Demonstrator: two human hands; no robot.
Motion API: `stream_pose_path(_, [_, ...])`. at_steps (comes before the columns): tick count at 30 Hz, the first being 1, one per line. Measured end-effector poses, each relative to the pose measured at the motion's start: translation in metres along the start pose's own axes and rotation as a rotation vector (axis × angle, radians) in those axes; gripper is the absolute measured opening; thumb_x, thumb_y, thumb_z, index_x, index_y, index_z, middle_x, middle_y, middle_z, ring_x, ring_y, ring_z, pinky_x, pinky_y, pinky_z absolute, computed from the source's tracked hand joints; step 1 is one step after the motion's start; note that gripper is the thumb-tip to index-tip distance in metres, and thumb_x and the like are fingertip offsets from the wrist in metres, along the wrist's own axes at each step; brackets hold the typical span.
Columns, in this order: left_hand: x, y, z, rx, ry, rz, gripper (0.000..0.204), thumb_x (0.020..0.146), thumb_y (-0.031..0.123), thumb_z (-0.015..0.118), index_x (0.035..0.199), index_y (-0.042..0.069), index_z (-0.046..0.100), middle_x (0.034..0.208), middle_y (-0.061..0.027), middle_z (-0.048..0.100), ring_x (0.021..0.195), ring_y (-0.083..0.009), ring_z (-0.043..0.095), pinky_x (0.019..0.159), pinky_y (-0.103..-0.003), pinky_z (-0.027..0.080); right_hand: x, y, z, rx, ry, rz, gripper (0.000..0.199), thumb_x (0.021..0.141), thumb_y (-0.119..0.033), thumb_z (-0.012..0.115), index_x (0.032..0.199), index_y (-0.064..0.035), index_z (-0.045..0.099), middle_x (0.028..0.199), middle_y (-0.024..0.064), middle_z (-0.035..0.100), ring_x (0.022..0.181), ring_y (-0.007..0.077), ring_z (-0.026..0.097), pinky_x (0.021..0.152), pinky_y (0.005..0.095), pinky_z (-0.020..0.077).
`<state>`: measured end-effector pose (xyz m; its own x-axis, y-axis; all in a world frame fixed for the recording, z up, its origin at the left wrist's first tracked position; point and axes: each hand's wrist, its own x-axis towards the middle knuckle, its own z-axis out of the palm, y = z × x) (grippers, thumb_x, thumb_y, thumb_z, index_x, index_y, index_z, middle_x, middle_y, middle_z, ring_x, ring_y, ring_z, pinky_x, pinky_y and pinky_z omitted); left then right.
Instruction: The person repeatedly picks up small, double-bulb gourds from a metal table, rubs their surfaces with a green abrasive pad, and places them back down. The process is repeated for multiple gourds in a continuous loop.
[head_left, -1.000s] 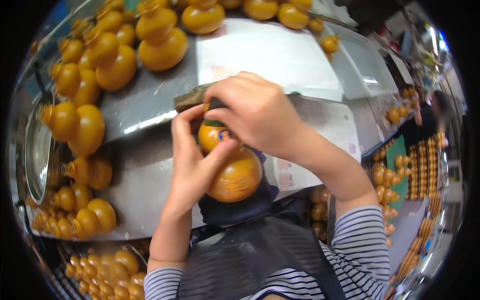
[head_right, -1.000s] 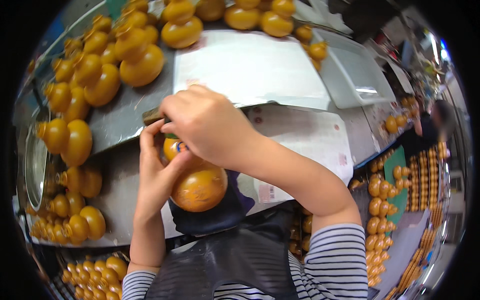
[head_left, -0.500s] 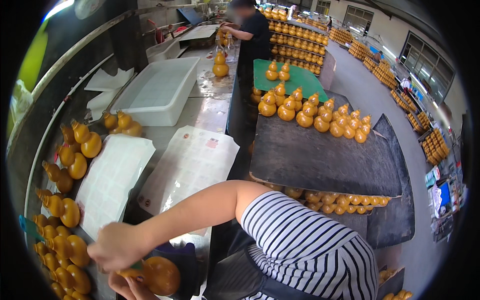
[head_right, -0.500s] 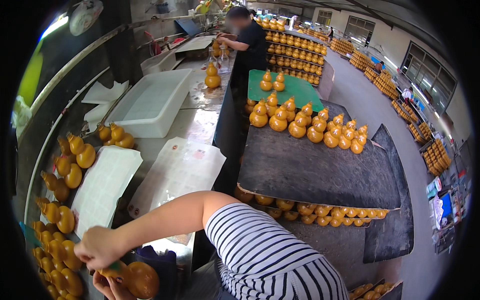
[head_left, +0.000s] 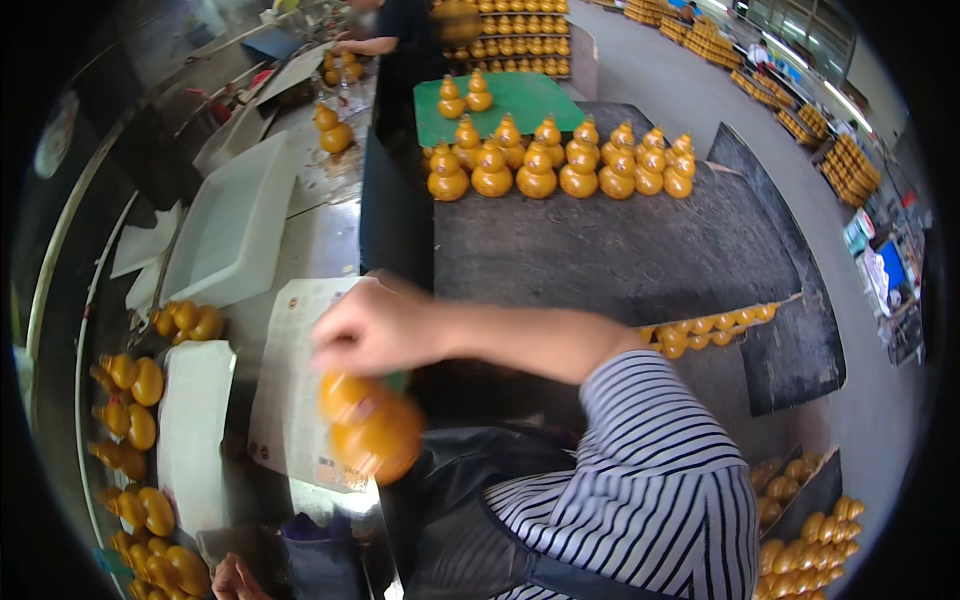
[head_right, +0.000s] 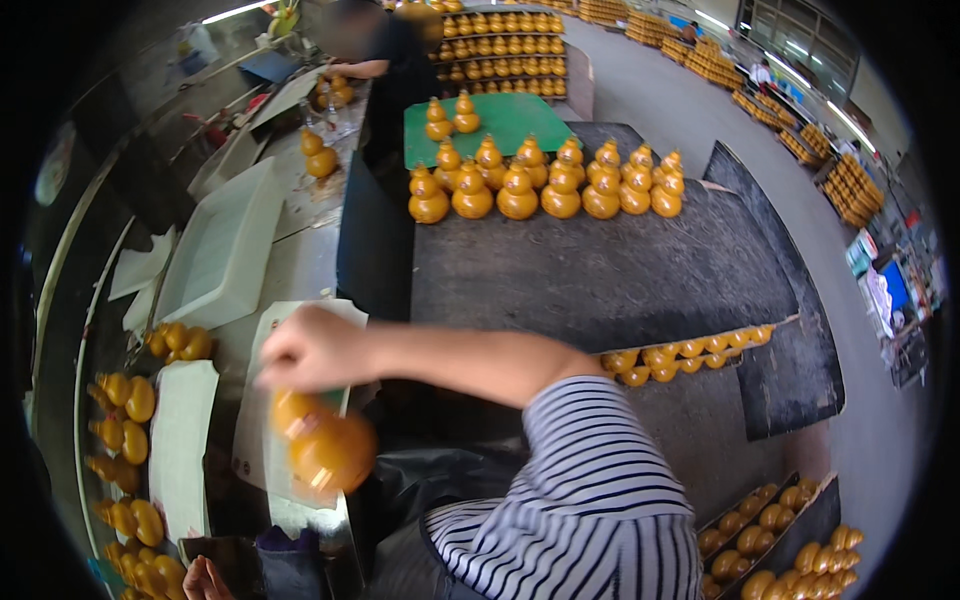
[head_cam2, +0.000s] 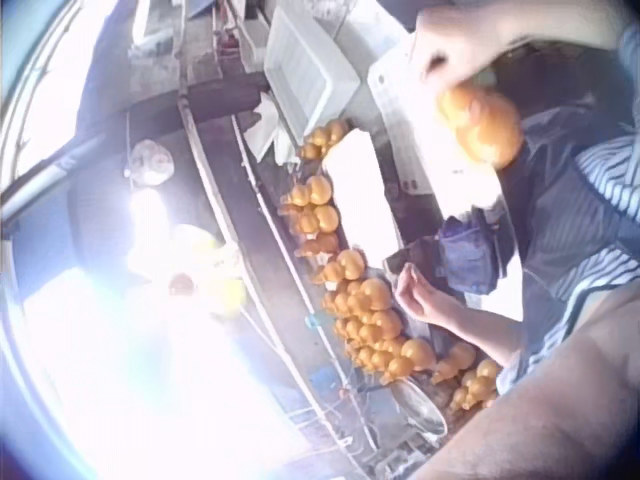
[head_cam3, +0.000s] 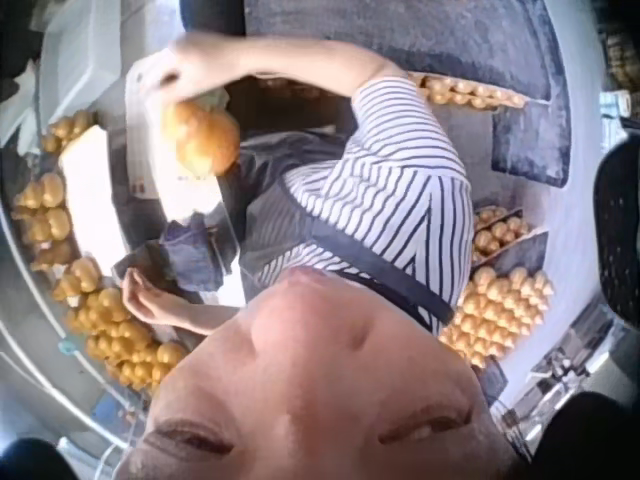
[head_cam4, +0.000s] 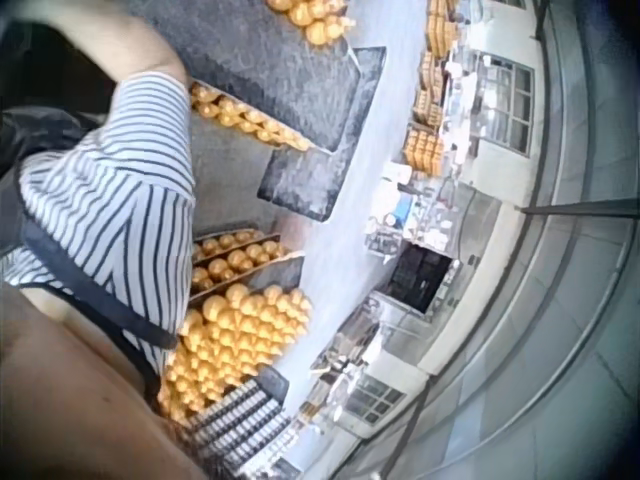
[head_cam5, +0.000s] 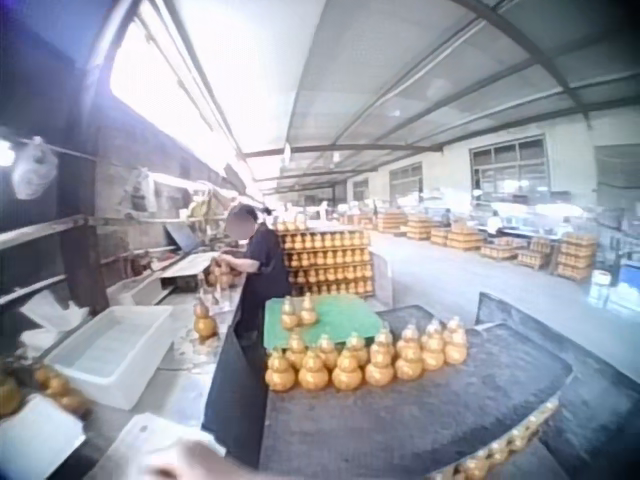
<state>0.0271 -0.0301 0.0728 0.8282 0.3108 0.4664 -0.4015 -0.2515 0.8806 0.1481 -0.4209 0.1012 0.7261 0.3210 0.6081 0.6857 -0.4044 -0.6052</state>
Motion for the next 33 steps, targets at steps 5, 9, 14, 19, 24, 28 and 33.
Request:
stream_pose_path(5, [0.025,-0.006,0.026,0.066,-0.006,-0.122,0.022,0.095,0.007,0.050,0.108,-0.007,0.060,0.107,-0.0169,0.063,0.098,-0.0283,0.061,0.088,-0.035,0.053,-0.124,0.093,-0.160,-0.613,0.167,0.721,0.032,0.082,-0.032,0.063,0.060,-0.0098,0.058,0.056,0.0082,0.055,0.051,0.0233,0.054,0.052,0.0377,0.0417])
stream_pose_path(9, [0.047,-0.021,0.047,0.134,-0.013,-0.166,0.024,0.093,0.007,0.050,0.108,-0.008,0.061,0.106,-0.0161,0.064,0.097,-0.0264,0.061,0.085,-0.034,0.052,-0.173,0.167,-0.205,-0.849,0.394,0.785,0.032,0.086,-0.034,0.064,0.067,-0.0077,0.065,0.057,0.0101,0.061,0.057,0.0285,0.063,0.054,0.0411,0.0470])
stream_pose_path(14, [0.058,-0.011,0.069,0.222,-0.027,-0.205,0.025,0.092,0.006,0.049,0.109,-0.008,0.059,0.105,-0.0161,0.063,0.099,-0.0270,0.060,0.088,-0.036,0.052,-0.115,0.256,-0.175,-0.990,0.293,0.652,0.030,0.089,-0.036,0.061,0.078,-0.0096,0.068,0.071,0.0117,0.067,0.069,0.0314,0.067,0.062,0.0434,0.0526])
stream_pose_path(19, [0.064,-0.019,0.064,0.265,-0.028,-0.237,0.022,0.091,0.005,0.052,0.108,-0.007,0.059,0.105,-0.0154,0.062,0.098,-0.0261,0.060,0.086,-0.036,0.053,-0.076,0.317,-0.172,-1.037,0.222,0.793,0.028,0.089,-0.036,0.060,0.082,-0.0101,0.070,0.077,0.0131,0.069,0.075,0.0309,0.068,0.067,0.0432,0.0544])
stream_pose_path(24, [0.069,-0.020,0.054,0.367,0.061,-0.270,0.017,0.092,0.005,0.055,0.104,-0.006,0.061,0.103,-0.0140,0.062,0.093,-0.0243,0.060,0.083,-0.034,0.054,-0.025,0.300,-0.197,-1.025,0.092,0.731,0.033,0.086,-0.041,0.064,0.077,-0.0096,0.069,0.075,0.0139,0.068,0.075,0.0328,0.068,0.067,0.0444,0.0535])
stream_pose_path(28, [0.098,-0.042,0.043,0.448,0.091,-0.019,0.023,0.093,0.011,0.057,0.102,-0.009,0.062,0.098,-0.0162,0.062,0.091,-0.0251,0.060,0.082,-0.036,0.055,0.082,0.320,-0.220,-0.919,0.250,0.405,0.023,0.087,-0.033,0.061,0.096,-0.0141,0.070,0.076,0.0089,0.070,0.072,0.0297,0.067,0.065,0.0409,0.0530])
stream_pose_path(33, [0.151,-0.076,0.063,0.500,0.219,0.196,0.037,0.094,0.028,0.062,0.095,-0.010,0.063,0.086,-0.0177,0.063,0.078,-0.0261,0.061,0.074,-0.034,0.056,0.204,0.408,-0.189,-0.878,0.041,0.489,0.058,0.083,-0.024,0.059,0.138,-0.0145,0.046,0.109,0.0179,0.066,0.098,0.0363,0.064,0.081,0.0462,0.0523])
